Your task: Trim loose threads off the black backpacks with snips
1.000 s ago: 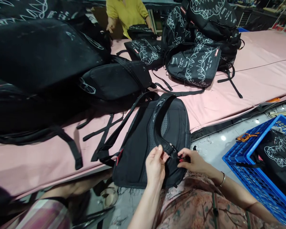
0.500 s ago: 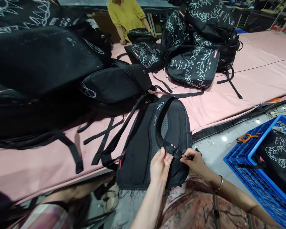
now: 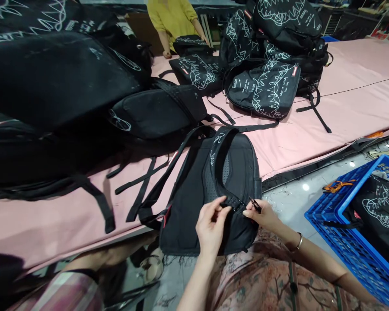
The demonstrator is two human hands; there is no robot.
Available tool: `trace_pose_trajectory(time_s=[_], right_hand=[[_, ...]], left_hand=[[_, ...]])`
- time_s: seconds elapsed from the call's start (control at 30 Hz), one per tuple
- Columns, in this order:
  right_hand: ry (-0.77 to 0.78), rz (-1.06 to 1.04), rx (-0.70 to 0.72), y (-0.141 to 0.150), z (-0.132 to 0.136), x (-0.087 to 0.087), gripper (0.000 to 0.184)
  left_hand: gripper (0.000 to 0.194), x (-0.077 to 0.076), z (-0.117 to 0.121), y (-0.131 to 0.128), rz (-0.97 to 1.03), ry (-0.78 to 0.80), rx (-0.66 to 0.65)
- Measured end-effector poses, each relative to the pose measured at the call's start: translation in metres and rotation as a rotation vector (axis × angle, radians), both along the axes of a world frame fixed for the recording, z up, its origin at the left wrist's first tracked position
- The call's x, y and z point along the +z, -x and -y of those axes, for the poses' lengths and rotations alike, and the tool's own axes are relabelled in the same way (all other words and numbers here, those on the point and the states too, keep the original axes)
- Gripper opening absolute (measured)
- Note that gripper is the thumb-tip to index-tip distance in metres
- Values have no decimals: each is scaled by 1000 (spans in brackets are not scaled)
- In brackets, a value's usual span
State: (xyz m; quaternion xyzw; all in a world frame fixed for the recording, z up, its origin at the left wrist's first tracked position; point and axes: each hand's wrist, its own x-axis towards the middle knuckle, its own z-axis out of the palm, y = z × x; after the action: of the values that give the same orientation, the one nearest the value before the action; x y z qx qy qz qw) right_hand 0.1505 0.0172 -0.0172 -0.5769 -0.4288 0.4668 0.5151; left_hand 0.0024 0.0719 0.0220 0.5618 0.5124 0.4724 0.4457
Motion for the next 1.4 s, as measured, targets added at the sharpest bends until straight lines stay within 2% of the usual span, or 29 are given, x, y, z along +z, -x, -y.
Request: trace_pose_trajectory(time_s=[0.07,0.13,0.2,0.27,0.33,0.37,0.43,0.57,0.77,0.87,1.03,1.13,1.27,1.4], right_hand=[[-1,28,5,1,1,2,18],[23,44,-10,2,0,5,19],[50,47,-27,3,-1,7,19],[49,71,-41,5,-2,7,20],[43,121,-61,8,-3,7,20],[44,146,-74,9,-4,7,19],[45,174,-86,12,-4,6,18],[-3,172,-68,16,-1,3,13],[32,227,-69,19,5,-2,9],[31,275,-87,21,5,-7,7],[-42,420,-86,18,8,-11,7],[-64,487,-62,12,13,-2,8],[-63,435,-60,9,16,12,11],[-42,315,-128,11,17,16,17]], left_hand=[[11,4,-4,5,-135,-70,-46],[4,8,-7,9,-158,-135,61],[23,12,-7,12,-135,-219,110],[27,15,-2,12,-142,-257,-43],[13,15,4,8,-197,-214,-246],[11,13,8,6,-237,-177,-296],[22,7,11,2,-301,-103,-310],[15,-2,4,2,-377,-14,-329],[10,6,-7,5,-391,55,-537],[11,9,-6,2,-394,68,-531],[5,9,-12,-5,-282,138,-465],[14,5,-15,-8,-138,279,-442],[31,0,-7,-11,113,538,-419],[43,4,-2,-12,295,682,-377]])
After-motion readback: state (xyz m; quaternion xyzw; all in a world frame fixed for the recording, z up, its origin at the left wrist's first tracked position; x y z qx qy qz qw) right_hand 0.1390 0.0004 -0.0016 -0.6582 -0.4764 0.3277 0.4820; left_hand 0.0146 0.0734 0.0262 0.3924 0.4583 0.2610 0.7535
